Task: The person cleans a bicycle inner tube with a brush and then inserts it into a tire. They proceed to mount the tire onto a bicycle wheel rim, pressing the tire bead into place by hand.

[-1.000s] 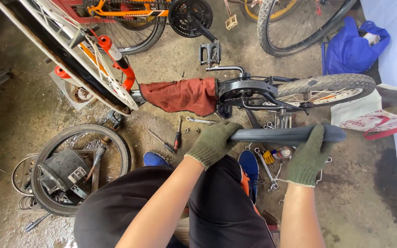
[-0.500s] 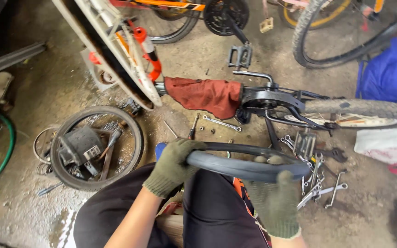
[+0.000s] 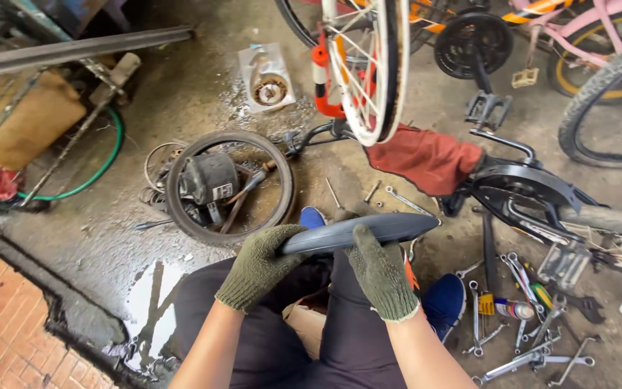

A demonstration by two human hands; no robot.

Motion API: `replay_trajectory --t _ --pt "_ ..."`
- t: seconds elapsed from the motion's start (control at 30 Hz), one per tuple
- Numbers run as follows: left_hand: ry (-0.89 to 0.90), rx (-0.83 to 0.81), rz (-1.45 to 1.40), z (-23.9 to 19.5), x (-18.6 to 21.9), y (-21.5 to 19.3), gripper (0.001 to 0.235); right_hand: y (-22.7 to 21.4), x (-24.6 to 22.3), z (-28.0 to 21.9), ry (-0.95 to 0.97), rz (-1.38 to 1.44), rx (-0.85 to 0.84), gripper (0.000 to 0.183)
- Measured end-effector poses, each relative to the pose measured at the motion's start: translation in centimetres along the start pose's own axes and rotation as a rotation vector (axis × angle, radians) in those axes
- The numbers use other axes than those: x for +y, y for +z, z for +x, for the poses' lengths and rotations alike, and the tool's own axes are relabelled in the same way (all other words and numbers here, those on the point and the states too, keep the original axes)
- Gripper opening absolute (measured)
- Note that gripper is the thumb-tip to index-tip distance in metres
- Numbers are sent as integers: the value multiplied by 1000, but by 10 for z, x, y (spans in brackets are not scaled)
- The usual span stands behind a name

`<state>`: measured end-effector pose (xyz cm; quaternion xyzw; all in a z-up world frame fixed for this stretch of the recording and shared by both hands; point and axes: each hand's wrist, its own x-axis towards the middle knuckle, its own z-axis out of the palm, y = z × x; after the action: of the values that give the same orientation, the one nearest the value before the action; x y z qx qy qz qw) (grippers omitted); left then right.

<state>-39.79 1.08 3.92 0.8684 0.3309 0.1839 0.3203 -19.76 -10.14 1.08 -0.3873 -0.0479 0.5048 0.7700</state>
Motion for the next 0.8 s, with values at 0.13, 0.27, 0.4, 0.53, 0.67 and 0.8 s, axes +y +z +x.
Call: replay_trajectory --t 0.13,0.27,0.4,0.53,0.67,0.8 --pt "-73 -77 -217 -14 28 -36 41 27 -14 -12 10 -756 -38 47" --pt "-425 34 -132 -25 -19 -3 43 17 -13 -2 -52 -1350 -307 36" --pt "-328 112 -377 -33 -44 -7 43 36 -9 5 -69 -1304 -357 43" --pt "-279 178 -423 -23 -47 -10 37 45 5 26 -162 -1140 -458 57" --pt "-416 227 -414 -10 -56 -8 29 69 18 44 -63 -813 -376 34" --pt "-496 153 -375 2 -64 -15 41 81 44 64 22 -585 -211 44"
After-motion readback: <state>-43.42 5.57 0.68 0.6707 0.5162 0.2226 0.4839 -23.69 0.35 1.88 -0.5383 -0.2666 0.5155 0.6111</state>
